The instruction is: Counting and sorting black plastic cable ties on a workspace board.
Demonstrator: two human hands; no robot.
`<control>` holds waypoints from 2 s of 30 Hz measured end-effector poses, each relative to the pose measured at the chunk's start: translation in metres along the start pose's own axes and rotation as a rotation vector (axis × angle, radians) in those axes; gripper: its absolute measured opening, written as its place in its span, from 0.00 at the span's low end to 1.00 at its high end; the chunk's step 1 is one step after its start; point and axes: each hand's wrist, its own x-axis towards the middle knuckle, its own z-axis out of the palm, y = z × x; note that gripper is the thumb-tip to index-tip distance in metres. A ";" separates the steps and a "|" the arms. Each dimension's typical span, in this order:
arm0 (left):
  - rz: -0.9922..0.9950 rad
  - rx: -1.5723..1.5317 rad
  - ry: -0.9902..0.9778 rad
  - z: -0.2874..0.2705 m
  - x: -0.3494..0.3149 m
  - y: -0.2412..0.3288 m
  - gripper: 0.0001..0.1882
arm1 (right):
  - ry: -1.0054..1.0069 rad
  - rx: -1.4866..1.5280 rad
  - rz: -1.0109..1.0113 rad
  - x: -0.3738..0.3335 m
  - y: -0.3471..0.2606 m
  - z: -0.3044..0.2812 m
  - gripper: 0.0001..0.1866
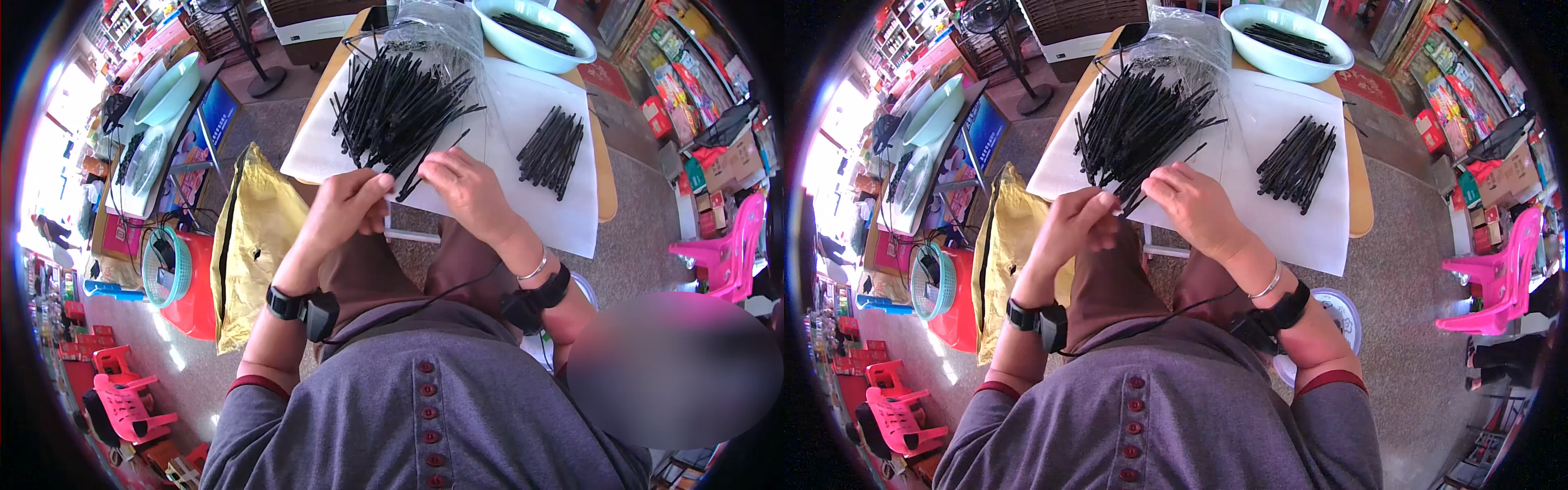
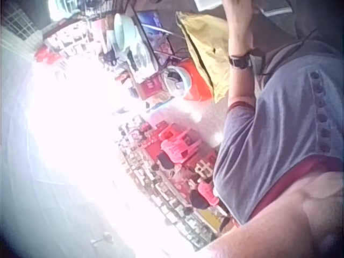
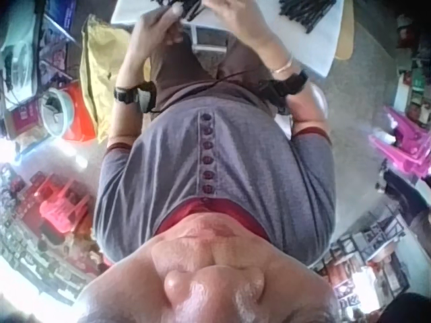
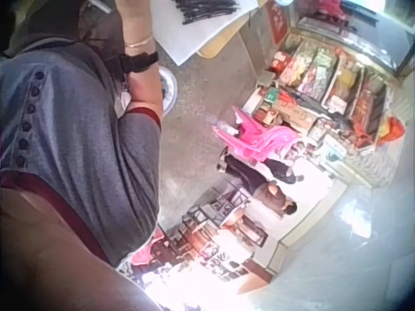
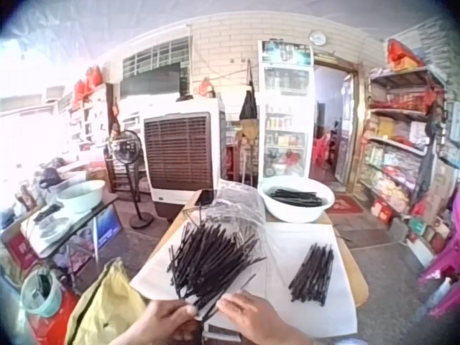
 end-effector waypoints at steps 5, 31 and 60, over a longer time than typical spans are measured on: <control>-0.074 -0.474 -0.214 0.016 0.012 -0.006 0.14 | -0.010 0.098 0.036 -0.008 -0.007 0.003 0.09; 0.064 -0.784 -0.155 0.055 0.042 0.007 0.11 | -0.195 -0.301 0.691 -0.017 0.045 -0.018 0.10; 0.033 -0.827 -0.340 0.077 0.056 -0.001 0.15 | 0.647 1.139 1.020 -0.034 0.035 -0.031 0.06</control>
